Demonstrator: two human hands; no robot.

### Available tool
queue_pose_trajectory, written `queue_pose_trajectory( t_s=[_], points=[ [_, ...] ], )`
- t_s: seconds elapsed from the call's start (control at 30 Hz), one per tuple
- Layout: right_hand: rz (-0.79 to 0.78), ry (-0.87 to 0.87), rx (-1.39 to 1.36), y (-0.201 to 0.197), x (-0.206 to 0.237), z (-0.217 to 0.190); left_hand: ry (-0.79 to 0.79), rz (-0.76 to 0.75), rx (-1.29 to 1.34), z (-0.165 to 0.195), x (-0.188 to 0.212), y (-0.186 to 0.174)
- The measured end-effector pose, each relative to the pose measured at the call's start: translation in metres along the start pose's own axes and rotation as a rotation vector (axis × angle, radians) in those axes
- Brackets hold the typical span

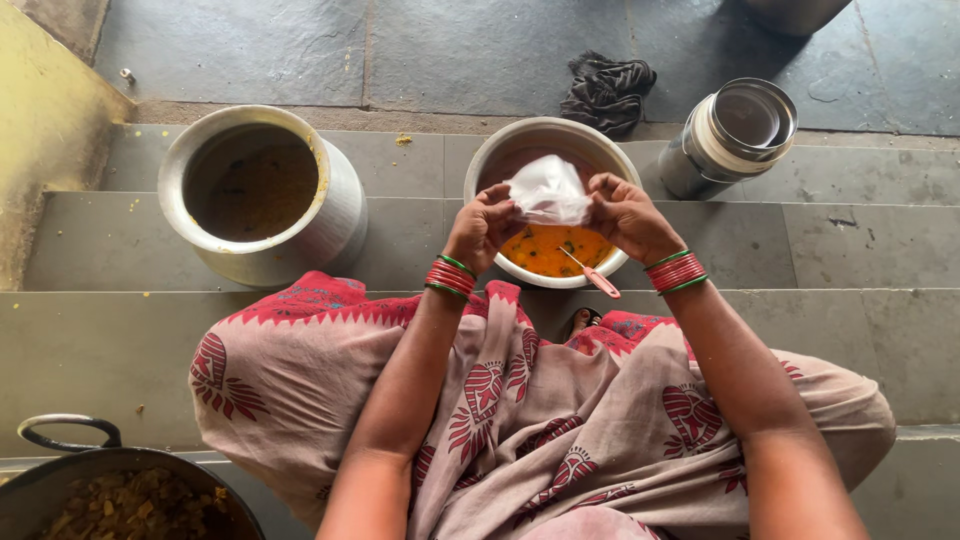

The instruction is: The person sits on stone steps with a large basin of orange curry-like soup and ladles portions of it into small clear plastic bags. They open each bag, pour soup in with a metal ladle, tie the bag closed, and set the filled bag aside, repeating for several bags.

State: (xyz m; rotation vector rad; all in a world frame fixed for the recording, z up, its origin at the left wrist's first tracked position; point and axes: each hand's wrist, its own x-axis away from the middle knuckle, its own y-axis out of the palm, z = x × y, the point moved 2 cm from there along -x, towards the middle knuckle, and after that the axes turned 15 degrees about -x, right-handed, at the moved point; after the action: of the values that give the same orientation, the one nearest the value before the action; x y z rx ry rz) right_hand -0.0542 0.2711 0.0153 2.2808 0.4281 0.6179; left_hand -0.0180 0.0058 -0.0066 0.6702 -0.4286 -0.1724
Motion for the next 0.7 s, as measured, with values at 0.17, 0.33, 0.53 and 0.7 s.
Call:
queue_pose_trajectory(
  t_s=[0.17,0.33,0.53,0.7],
  points=[
    [-0.09,-0.162,-0.279,0.036,0.01,-0.001,0.167,-0.11,0.502,-0.004,0.005,0.008],
    [-0.019,-0.306,0.133,0.037,0.007,0.009,0.433,-0.091,-0.19,-0.007,0.001,0.001],
    [0.214,-0.457,0.801,0.025,-0.001,0.019,0.581,0.359,-0.914,-0.014,-0.008,0.005],
    [0.427,-0.516,1.013,0.027,0.007,0.019,0.447,0.368,-0.826,-0.015,-0.004,0.013]
  ],
)
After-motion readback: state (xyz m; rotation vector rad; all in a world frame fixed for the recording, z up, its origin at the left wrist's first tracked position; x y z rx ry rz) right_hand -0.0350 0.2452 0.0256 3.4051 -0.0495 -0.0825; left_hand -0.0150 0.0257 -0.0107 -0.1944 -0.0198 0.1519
